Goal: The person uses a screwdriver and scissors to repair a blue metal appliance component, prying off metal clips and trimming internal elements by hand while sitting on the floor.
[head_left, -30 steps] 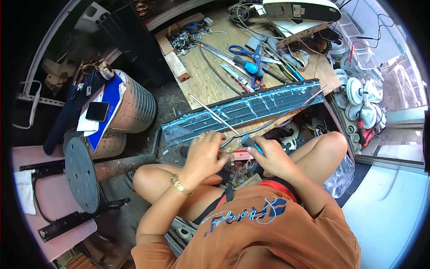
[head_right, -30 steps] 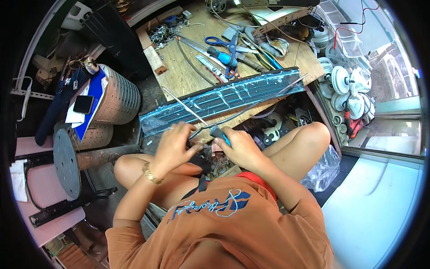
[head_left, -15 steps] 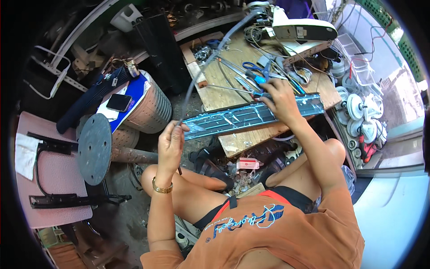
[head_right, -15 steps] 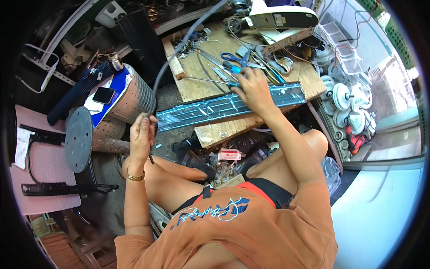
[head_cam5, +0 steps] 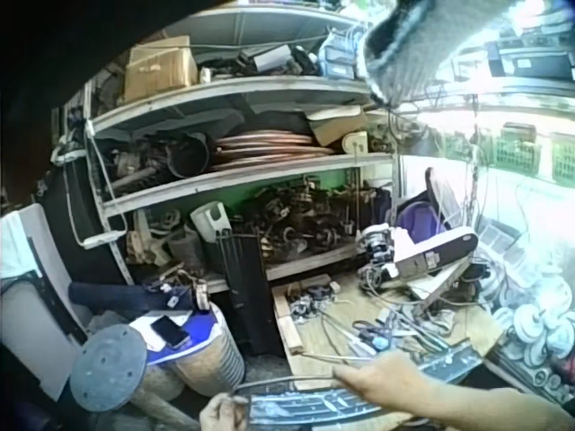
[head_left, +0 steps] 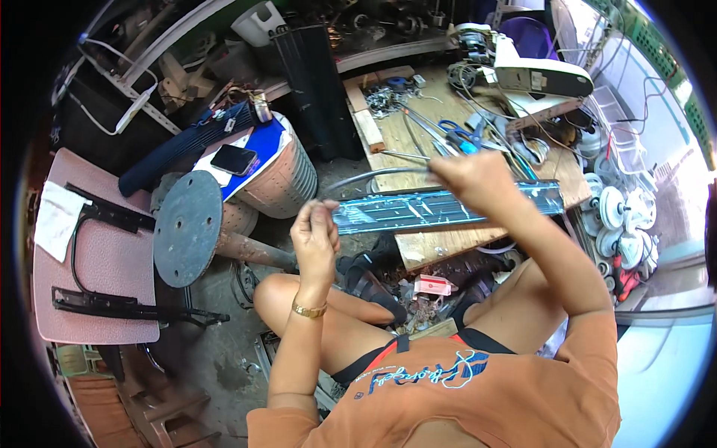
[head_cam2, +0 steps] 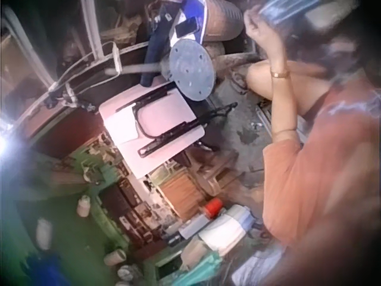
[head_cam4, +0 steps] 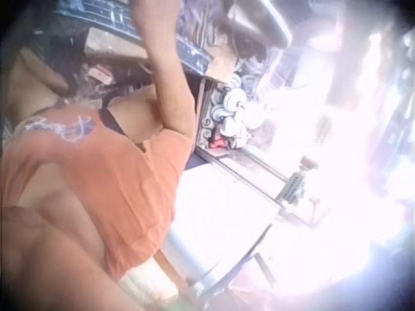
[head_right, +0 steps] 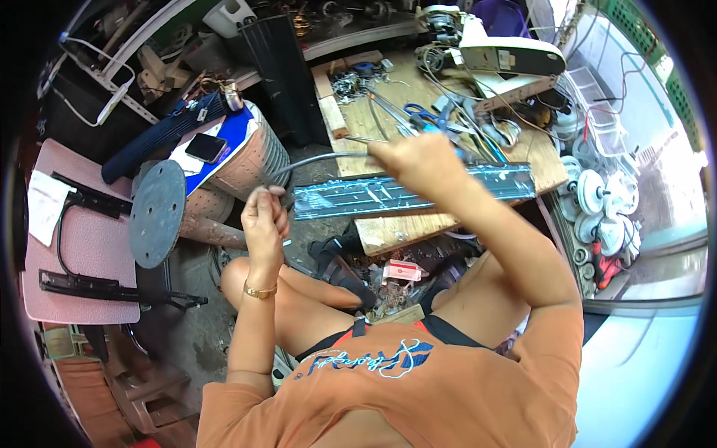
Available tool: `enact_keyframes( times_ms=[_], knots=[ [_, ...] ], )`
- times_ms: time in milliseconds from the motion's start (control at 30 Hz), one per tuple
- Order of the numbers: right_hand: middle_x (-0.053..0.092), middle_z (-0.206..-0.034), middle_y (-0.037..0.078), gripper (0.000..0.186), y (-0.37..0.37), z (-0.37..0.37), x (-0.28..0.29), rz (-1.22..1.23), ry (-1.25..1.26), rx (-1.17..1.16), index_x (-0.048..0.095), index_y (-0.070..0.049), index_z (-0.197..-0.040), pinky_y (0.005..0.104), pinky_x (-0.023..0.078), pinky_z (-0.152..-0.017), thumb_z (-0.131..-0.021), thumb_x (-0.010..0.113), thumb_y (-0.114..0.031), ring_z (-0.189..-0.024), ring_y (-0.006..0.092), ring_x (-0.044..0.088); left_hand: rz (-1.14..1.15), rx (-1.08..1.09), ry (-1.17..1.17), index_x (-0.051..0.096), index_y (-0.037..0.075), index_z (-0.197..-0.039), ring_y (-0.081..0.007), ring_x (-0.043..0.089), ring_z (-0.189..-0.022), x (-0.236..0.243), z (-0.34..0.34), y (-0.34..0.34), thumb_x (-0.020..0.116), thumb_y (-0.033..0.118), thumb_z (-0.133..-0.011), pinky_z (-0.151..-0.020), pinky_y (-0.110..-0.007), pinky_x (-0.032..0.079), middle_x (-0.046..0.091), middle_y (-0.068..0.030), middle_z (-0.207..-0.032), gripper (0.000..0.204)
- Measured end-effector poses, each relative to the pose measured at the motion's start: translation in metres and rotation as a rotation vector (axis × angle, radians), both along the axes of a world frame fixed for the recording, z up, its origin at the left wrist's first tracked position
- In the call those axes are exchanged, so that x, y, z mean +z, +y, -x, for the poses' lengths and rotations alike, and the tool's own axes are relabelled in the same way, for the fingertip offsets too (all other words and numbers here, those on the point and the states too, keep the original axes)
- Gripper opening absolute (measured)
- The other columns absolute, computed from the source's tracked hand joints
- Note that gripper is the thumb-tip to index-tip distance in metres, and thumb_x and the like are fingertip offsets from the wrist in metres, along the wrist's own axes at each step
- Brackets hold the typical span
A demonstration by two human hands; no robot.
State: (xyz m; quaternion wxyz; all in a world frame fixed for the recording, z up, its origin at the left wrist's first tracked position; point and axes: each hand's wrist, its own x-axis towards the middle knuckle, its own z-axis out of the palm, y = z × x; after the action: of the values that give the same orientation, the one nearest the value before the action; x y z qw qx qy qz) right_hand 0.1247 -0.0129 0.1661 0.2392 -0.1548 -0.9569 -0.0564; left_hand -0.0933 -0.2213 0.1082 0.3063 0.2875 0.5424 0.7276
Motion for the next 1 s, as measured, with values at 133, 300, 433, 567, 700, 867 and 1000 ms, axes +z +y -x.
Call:
enact_keyframes(
  times_ms=[133,300,433,567,700,867,1000],
  knots=[
    [0.07,-0.075,0.02,0.017,-0.082,0.03,-0.02,0.497,-0.021,0.035,0.058,-0.007,-0.116,0.0523,0.054,-0.059,-0.104,0.063,-0.018,-0.069,0.0424,0.07,-0.269,0.183,-0.213,0.066,0.006,-0.118,-0.0082,0.05,-0.075,0.008,0.026,0.015,0.059,0.05,-0.109,-0.064,-0.025,0.046,0.05,0.0031,-0.084,0.045],
    [0.07,-0.077,0.026,0.026,-0.1,0.044,-0.042,0.737,-0.059,0.023,0.055,-0.004,-0.125,0.0589,0.054,-0.066,-0.106,0.059,-0.021,-0.076,0.0502,0.069,-0.614,-0.201,-0.708,0.068,0.01,-0.122,-0.0231,0.059,-0.099,0.018,-0.006,0.041,0.062,0.075,-0.093,-0.103,-0.047,0.05,0.061,-0.0054,-0.099,0.071],
    [0.07,-0.105,0.031,0.045,-0.116,0.028,-0.045,0.986,-0.09,0.209,0.05,-0.006,-0.147,0.0577,0.051,-0.086,-0.105,0.06,-0.019,-0.102,0.051,0.067,-0.6,0.012,-0.649,0.049,0.015,-0.082,-0.0075,0.04,-0.052,0.011,0.021,0.025,0.053,0.067,-0.102,-0.051,-0.024,0.038,0.037,0.0049,-0.063,0.056],
    [0.069,-0.11,0.032,0.045,-0.124,-0.002,-0.063,1.029,-0.238,0.159,0.05,-0.005,-0.148,0.0538,0.053,-0.086,-0.105,0.06,-0.014,-0.103,0.0506,0.068,-0.545,0.228,-0.538,0.049,0.017,-0.077,-0.0057,0.034,-0.047,0.017,0.05,0.012,0.053,0.069,-0.1,-0.044,-0.022,0.032,0.034,0.0062,-0.06,0.057],
    [0.068,-0.098,0.029,0.039,-0.142,-0.016,-0.074,1.216,-0.179,0.094,0.055,-0.002,-0.143,0.0476,0.054,-0.079,-0.104,0.058,-0.006,-0.088,0.045,0.068,-0.451,0.285,-0.37,0.049,0.016,-0.082,-0.0063,0.034,-0.049,0.011,0.037,0.018,0.06,0.061,-0.102,-0.045,-0.023,0.031,0.035,0.0054,-0.061,0.051],
    [0.069,-0.088,0.032,0.039,-0.147,-0.017,-0.068,1.095,-0.145,0.049,0.055,-0.002,-0.142,0.0542,0.053,-0.073,-0.103,0.057,-0.003,-0.086,0.053,0.069,-0.358,0.397,-0.33,0.046,0.017,-0.08,-0.0052,0.038,-0.049,0.001,0.04,0.017,0.062,0.049,-0.107,-0.044,-0.023,0.032,0.039,0.006,-0.062,0.046],
    [0.066,-0.079,0.032,0.036,-0.154,-0.009,-0.062,1.113,-0.249,0.021,0.053,-0.004,-0.14,0.0566,0.05,-0.067,-0.104,0.056,-0.004,-0.078,0.0527,0.067,-0.403,0.468,-0.33,0.044,0.016,-0.083,-0.0049,0.041,-0.046,-0.008,0.049,0.011,0.068,0.036,-0.107,-0.041,-0.023,0.034,0.041,0.0057,-0.06,0.04]
  ],
)
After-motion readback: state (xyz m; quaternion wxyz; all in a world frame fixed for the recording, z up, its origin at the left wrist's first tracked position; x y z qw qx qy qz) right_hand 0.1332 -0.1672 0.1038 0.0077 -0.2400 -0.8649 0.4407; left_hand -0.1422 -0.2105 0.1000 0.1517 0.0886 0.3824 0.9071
